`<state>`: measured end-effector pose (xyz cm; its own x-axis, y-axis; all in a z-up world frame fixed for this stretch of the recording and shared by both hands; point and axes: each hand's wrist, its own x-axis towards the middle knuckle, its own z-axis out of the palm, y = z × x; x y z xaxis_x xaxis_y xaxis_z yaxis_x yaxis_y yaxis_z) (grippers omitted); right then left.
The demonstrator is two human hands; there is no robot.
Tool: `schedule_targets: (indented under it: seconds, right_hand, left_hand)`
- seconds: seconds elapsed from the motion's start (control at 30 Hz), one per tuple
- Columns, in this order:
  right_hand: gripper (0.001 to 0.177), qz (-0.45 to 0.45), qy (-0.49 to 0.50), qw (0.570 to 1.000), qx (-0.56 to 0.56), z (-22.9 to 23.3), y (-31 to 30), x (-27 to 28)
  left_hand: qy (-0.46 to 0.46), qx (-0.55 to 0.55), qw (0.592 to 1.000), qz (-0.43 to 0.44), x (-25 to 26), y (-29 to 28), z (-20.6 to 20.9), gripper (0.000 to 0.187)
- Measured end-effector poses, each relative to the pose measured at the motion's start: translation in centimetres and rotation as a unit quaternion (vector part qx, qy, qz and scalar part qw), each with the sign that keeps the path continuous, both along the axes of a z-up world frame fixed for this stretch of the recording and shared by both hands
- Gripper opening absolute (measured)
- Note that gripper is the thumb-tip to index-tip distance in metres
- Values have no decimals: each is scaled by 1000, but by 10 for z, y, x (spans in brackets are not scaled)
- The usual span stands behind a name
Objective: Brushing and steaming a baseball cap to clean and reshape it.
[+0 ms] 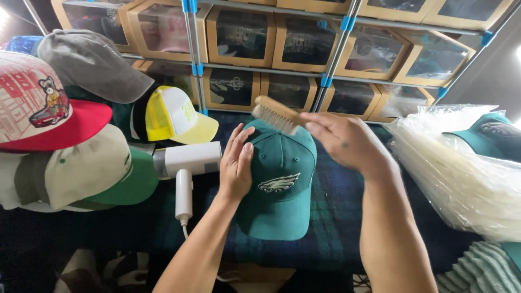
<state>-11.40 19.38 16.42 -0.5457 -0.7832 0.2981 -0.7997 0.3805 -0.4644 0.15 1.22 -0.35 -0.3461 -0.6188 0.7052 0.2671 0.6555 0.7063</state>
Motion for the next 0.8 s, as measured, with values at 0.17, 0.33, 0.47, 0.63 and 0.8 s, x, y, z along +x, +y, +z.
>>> schedule_targets:
  seconds: [0.17, 0.33, 0.47, 0.63, 0.8]
  right_hand:
    - [42, 10, -6, 990, 138, -42, -54, -100]
    - [25, 25, -360, 930, 65, -103, -19, -111]
    - [26, -38, -196, 977, 72, -119, -2, -143]
    - [29, 1, -21, 995, -94, -57, 32, -26]
    - [41, -55, 64, 991, -108, -83, 39, -27]
  left_hand:
    - [-9, -24, 1000, -15, 1, 0, 1, 42]
    - [8, -4, 1000, -10, 3, 3, 3, 42]
    - [12, -11, 1000, -10, 1, -1, 2, 42]
    - [15, -7, 1000, 2, 0, 1, -2, 41]
    - [15, 0, 1000, 0, 0, 2, -1, 40]
